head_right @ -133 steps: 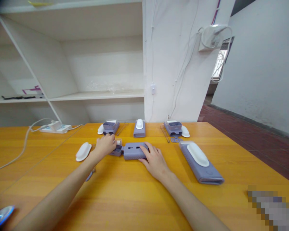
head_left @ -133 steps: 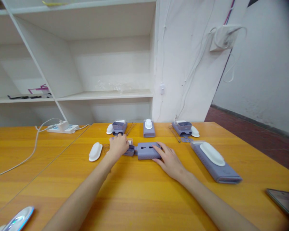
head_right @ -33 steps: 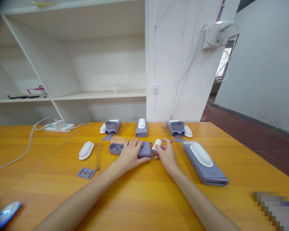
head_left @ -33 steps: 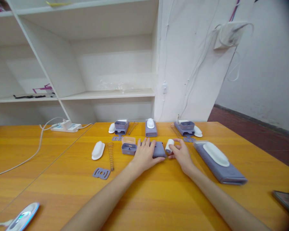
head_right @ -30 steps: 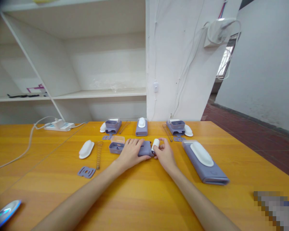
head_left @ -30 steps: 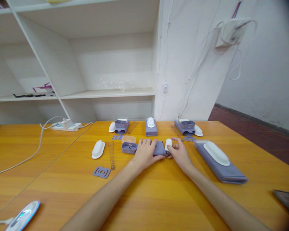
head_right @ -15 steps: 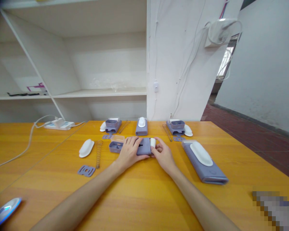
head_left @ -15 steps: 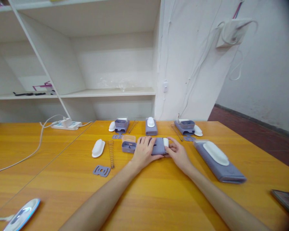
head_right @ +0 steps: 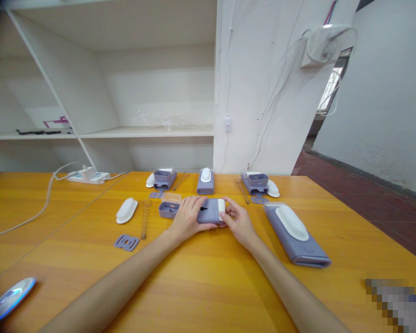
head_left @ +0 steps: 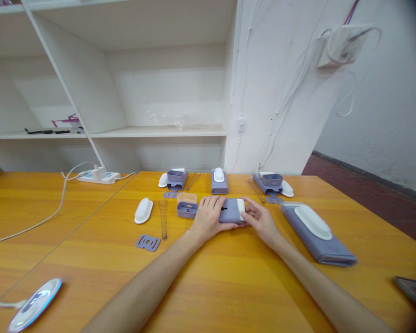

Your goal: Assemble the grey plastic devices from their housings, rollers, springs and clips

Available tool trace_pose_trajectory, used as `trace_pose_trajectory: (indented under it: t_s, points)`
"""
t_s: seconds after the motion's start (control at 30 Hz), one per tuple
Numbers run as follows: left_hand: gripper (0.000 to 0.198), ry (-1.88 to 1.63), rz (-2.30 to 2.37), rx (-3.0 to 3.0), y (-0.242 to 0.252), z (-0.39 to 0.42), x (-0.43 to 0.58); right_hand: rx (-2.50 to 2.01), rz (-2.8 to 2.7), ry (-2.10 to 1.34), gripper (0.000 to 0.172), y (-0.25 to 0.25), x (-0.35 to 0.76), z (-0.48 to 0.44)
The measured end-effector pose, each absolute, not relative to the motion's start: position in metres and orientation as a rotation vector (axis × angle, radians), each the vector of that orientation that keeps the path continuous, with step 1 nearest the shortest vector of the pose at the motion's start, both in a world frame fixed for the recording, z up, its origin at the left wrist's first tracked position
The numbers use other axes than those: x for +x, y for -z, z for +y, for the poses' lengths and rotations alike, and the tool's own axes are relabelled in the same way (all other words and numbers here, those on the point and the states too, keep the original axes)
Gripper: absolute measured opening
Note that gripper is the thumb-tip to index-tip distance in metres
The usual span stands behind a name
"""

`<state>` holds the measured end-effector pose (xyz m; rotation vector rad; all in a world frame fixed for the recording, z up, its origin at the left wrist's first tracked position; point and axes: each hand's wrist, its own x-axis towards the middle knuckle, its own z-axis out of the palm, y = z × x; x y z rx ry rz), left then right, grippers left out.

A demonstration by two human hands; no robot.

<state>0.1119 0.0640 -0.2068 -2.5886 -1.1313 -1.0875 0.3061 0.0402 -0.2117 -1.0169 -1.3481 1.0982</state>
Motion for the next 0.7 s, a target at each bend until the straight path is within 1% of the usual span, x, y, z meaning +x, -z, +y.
trace_pose_trajectory:
  t_s: [0.17, 0.4, 0.47, 0.6, 0.63, 0.7]
  points:
    - [0.077, 1.081, -1.121, -2.594, 0.2060, 0.0640, 0.1111, -1.048, -1.319, -1.111, 0.060, 0.2157, 0.3042, 0.0417]
    - [0.078, 1.085, -1.137, -2.587, 0.2062, 0.0639, 0.1104, -1.040, -1.445, -1.055, 0.059, 0.2157, 0.3053, 0.0405]
    - [0.077, 1.107, -1.141, -2.588, 0.2063, 0.0641, 0.1096, -1.002, -1.521, -1.064, 0.063, 0.2151, 0.3073, 0.0386]
    - [0.076, 1.110, -1.125, -2.612, 0.2067, 0.0655, 0.1074, -0.984, -1.619, -1.062, 0.079, 0.2179, 0.3082, 0.0362]
    - [0.075, 1.105, -1.117, -2.622, 0.2069, 0.0659, 0.1070, -1.005, -1.620, -1.032, 0.080, 0.2190, 0.3080, 0.0362]
    - [0.075, 1.104, -1.103, -2.639, 0.2071, 0.0665, 0.1066, -1.060, -1.612, -0.915, 0.076, 0.2205, 0.3081, 0.0370]
